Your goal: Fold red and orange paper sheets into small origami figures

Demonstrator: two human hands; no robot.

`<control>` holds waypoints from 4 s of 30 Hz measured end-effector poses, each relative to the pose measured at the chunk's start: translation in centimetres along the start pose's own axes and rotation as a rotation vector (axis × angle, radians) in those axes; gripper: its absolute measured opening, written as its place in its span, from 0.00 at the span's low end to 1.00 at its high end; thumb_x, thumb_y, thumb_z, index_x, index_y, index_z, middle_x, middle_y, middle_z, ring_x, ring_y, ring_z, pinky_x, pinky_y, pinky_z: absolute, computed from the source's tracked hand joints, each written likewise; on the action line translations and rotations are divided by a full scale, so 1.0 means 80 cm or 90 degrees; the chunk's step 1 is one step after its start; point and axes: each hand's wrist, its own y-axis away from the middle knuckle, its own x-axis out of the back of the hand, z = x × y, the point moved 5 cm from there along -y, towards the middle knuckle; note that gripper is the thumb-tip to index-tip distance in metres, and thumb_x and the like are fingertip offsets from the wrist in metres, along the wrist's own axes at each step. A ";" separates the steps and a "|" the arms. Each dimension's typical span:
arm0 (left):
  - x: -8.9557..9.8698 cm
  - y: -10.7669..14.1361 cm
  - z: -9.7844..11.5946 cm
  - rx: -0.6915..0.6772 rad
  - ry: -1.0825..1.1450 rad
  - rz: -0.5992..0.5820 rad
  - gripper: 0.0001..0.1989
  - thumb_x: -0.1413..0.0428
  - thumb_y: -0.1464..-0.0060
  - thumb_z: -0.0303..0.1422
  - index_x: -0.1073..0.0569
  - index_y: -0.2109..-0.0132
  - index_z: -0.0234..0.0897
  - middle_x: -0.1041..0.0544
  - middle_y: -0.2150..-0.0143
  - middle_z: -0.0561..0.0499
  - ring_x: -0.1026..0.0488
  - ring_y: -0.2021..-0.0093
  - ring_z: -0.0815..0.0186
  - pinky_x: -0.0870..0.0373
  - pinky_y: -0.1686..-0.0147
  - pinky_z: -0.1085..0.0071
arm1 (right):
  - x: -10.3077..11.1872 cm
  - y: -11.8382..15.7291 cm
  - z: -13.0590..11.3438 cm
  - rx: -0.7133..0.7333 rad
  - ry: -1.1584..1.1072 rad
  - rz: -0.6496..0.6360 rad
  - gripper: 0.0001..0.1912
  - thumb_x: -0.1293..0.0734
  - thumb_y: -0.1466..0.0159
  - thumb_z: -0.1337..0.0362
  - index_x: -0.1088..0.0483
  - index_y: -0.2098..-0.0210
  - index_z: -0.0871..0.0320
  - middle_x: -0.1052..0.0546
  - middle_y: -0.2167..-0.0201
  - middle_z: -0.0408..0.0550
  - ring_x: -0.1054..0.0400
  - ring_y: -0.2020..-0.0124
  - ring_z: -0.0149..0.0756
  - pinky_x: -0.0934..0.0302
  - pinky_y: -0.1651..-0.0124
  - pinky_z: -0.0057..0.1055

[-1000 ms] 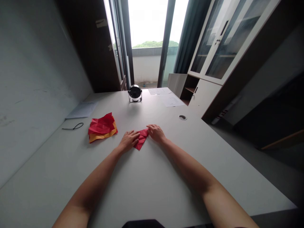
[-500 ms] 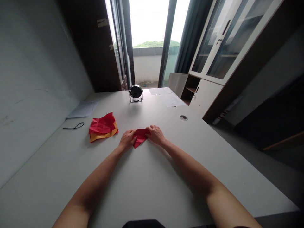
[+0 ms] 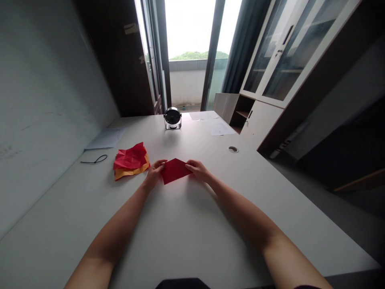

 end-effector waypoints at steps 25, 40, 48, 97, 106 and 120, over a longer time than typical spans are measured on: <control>-0.047 0.020 0.011 0.056 -0.020 -0.149 0.27 0.38 0.47 0.45 0.24 0.44 0.33 0.21 0.48 0.41 0.25 0.49 0.52 0.30 0.49 0.60 | 0.007 -0.009 0.009 0.104 0.116 0.118 0.13 0.33 0.39 0.53 0.28 0.68 0.58 0.26 0.73 0.43 0.34 0.71 0.33 0.39 0.67 0.28; -0.045 0.014 -0.010 0.074 -0.074 -0.161 0.24 0.41 0.45 0.43 0.25 0.46 0.32 0.20 0.61 0.44 0.22 0.64 0.60 0.26 0.62 0.64 | 0.012 0.000 -0.010 0.124 0.335 0.143 0.11 0.36 0.36 0.57 0.26 0.66 0.57 0.23 0.73 0.44 0.33 0.72 0.32 0.41 0.68 0.27; -0.051 0.019 -0.005 0.023 -0.170 -0.162 0.22 0.44 0.43 0.47 0.22 0.51 0.33 0.20 0.65 0.46 0.25 0.69 0.63 0.30 0.69 0.71 | -0.004 0.006 -0.022 0.133 0.305 0.078 0.12 0.35 0.36 0.56 0.25 0.61 0.57 0.22 0.69 0.45 0.32 0.70 0.34 0.38 0.65 0.28; -0.044 0.020 0.012 -0.001 -0.067 -0.038 0.21 0.39 0.48 0.48 0.27 0.58 0.34 0.21 0.64 0.47 0.24 0.64 0.62 0.27 0.61 0.66 | -0.013 0.004 -0.022 0.073 0.058 0.062 0.19 0.34 0.39 0.49 0.34 0.75 0.57 0.34 0.80 0.40 0.40 0.77 0.31 0.45 0.73 0.27; -0.041 0.015 -0.001 0.032 -0.031 -0.072 0.22 0.36 0.50 0.44 0.23 0.54 0.32 0.20 0.64 0.46 0.23 0.66 0.63 0.26 0.63 0.64 | -0.009 0.003 -0.018 0.081 0.093 0.091 0.18 0.35 0.38 0.50 0.34 0.75 0.58 0.35 0.79 0.40 0.43 0.76 0.30 0.48 0.73 0.27; -0.043 0.017 0.005 0.014 -0.103 -0.057 0.19 0.40 0.47 0.47 0.21 0.63 0.33 0.25 0.72 0.51 0.31 0.73 0.69 0.31 0.71 0.72 | -0.013 0.005 -0.006 0.029 0.112 0.065 0.17 0.35 0.38 0.50 0.31 0.70 0.58 0.31 0.77 0.41 0.40 0.75 0.30 0.46 0.73 0.26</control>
